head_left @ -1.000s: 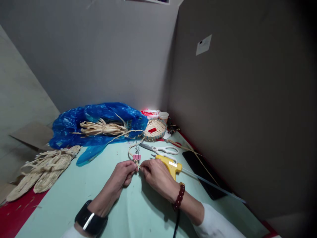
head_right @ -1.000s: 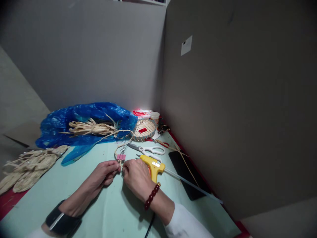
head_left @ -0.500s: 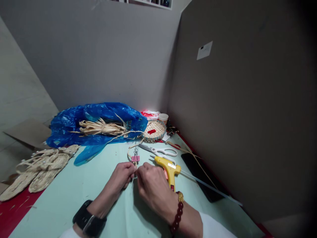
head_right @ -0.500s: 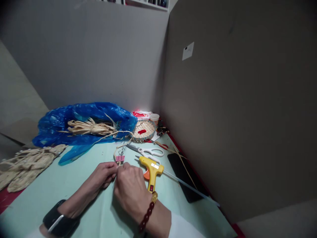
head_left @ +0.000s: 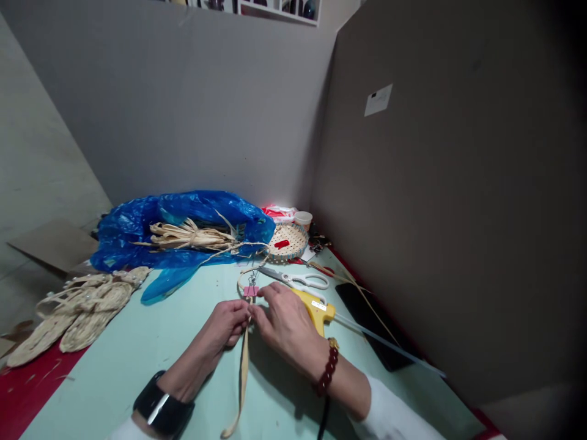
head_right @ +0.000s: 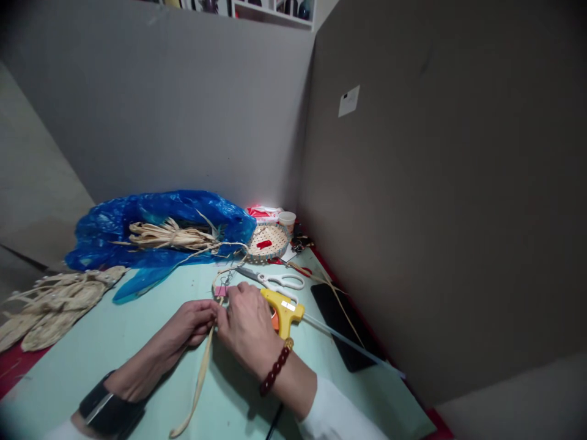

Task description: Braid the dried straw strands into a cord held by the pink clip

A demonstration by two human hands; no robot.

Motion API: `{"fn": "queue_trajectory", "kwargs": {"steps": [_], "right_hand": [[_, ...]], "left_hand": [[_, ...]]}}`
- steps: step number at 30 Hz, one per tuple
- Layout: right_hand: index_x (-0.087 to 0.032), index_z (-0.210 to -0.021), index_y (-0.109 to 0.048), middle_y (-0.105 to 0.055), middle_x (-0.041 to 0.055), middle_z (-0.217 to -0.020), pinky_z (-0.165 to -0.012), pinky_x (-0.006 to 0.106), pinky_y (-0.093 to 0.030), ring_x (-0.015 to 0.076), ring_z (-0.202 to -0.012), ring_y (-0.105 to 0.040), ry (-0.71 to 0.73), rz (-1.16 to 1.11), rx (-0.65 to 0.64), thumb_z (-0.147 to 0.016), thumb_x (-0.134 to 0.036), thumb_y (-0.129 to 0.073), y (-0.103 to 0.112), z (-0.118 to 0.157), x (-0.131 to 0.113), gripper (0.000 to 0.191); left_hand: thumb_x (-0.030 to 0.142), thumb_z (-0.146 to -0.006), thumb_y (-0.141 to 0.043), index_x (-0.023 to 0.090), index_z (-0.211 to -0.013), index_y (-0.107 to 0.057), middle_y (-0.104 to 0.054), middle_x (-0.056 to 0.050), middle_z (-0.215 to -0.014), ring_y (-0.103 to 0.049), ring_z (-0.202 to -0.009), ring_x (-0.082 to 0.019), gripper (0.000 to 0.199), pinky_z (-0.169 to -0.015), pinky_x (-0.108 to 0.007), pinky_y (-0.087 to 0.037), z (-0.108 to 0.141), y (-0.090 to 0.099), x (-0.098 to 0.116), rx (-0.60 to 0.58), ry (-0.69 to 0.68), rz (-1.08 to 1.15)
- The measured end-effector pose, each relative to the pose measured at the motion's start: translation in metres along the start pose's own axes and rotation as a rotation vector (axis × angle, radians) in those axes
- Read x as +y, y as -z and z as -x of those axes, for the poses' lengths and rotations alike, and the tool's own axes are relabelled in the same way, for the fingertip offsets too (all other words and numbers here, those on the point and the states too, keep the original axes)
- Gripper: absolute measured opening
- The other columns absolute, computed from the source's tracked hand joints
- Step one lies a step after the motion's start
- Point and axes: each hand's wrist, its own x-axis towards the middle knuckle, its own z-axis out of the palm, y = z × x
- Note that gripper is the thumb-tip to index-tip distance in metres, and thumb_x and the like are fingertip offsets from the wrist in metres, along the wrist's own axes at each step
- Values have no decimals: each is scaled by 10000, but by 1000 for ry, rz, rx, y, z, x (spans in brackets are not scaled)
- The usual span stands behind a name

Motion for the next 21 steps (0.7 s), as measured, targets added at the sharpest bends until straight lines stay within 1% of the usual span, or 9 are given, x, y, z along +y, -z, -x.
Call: {"fn": "queue_trajectory", "kwargs": {"steps": [3,6,8,11,15,17,21], "right_hand": [[-137,-831,-634,-632,50,-751,-631,243,-352,162,-741,-542,-20,-123,-139,-889,-251,-476,-4,-13,9,203],[-140,-753,-643,-624,13,-680,-561,210,-315,115,-646,-513,-17,-194,-173,-866,-178,-457,-12,-20,14,220],[-135,-708,-643,-596,3,-629,-528,210,-289,101,-588,-474,-34,-225,-156,-862,-186,-450,-15,-20,13,252],[-127,-700,-652,-559,0,-583,-519,214,-267,101,-567,-445,-81,-240,-88,-860,-210,-452,-18,-18,10,270],[-126,-675,-652,-547,3,-553,-520,220,-251,105,-553,-430,-129,-233,-24,-822,-179,-467,-21,-17,9,242],[-127,-646,-645,-550,10,-541,-518,229,-238,108,-541,-420,-141,-220,-7,-793,-154,-480,-23,-17,9,223],[-123,-632,-636,-577,36,-565,-528,244,-226,114,-535,-408,-145,-194,27,-761,-121,-489,-25,-16,8,196]], "left_hand": [[399,-568,-633,191,-576,-458,-291,137,-425,-146,-370,-11,272,-394,-193,-62,1,2,2,-11,-1,-40],[424,-591,-616,194,-571,-467,-292,133,-414,-155,-361,-20,274,-386,-199,-74,2,5,4,-6,-19,-107],[405,-612,-593,195,-556,-472,-307,122,-402,-179,-352,-28,249,-384,-200,-91,2,6,3,12,-46,-168],[386,-648,-543,199,-545,-482,-328,107,-394,-220,-344,-47,222,-386,-204,-133,1,5,-1,41,-96,-265],[395,-703,-489,209,-501,-483,-346,86,-386,-268,-352,-79,275,-402,-223,-196,1,4,-3,75,-166,-416],[371,-718,-480,206,-479,-498,-405,59,-388,-338,-375,-101,291,-433,-233,-251,2,6,-1,85,-197,-508],[301,-736,-469,202,-518,-541,-541,10,-450,-505,-491,-161,250,-543,-255,-352,7,10,8,124,-244,-704]]}}
